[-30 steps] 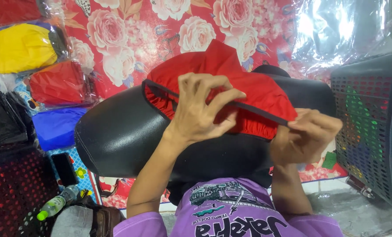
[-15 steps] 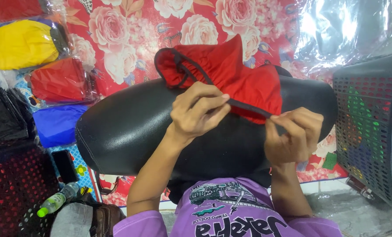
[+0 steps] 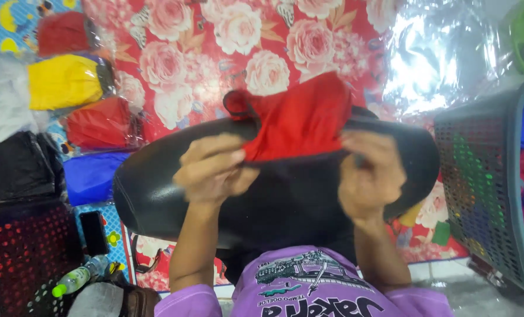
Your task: Fitting an elastic band around the edge of a red fabric seat cover.
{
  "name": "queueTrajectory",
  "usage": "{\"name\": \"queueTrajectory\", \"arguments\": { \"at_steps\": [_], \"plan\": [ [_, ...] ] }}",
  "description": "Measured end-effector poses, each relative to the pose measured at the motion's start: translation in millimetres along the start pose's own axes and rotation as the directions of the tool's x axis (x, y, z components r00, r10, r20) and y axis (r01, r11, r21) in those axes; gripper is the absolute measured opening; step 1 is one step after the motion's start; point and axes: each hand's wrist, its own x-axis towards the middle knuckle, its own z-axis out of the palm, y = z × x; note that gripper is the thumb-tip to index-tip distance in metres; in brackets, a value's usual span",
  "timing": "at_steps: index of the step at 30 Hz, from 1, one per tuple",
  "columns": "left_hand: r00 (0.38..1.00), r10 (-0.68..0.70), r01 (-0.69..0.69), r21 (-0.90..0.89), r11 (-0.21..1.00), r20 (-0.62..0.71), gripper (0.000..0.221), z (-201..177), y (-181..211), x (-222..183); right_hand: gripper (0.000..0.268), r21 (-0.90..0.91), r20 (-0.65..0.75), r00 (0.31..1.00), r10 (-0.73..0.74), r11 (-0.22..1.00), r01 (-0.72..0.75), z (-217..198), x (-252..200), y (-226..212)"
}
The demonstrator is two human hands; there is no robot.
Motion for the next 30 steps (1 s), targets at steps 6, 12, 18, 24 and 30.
{"name": "queueTrajectory", "arguments": {
  "at_steps": [6,12,18,24,30],
  "plan": [
    [0.522,-0.221,0.069,-0.218,0.974,-0.824,0.04,29,102,69,0.015,0.541,0.416,0.908,-0.05,0.816,-0.202,-16,-6,-49],
    [0.742,-0.43,0.338,-0.266,0.903,-0.515,0.035,16,141,94,0.019,0.84,0.461,0.599,-0.655,0.105,-0.532,-54,38,-75],
    [0.734,-0.67,0.659,-0.12,0.743,-0.113,0.035,-4,123,93,0.019,0.741,0.48,0.874,0.073,0.499,-0.449,-59,11,-49],
    [0.86,-0.456,0.39,0.283,0.876,0.229,0.02,20,14,45,0.005,0.016,0.055,0.998,0.024,1.0,-0.025,-54,6,16],
    [0.901,-0.038,-0.168,0.426,0.889,0.433,0.017,36,1,44,0.013,-0.235,-0.098,0.994,-0.043,0.972,0.019,-49,-18,44]
  ]
}}
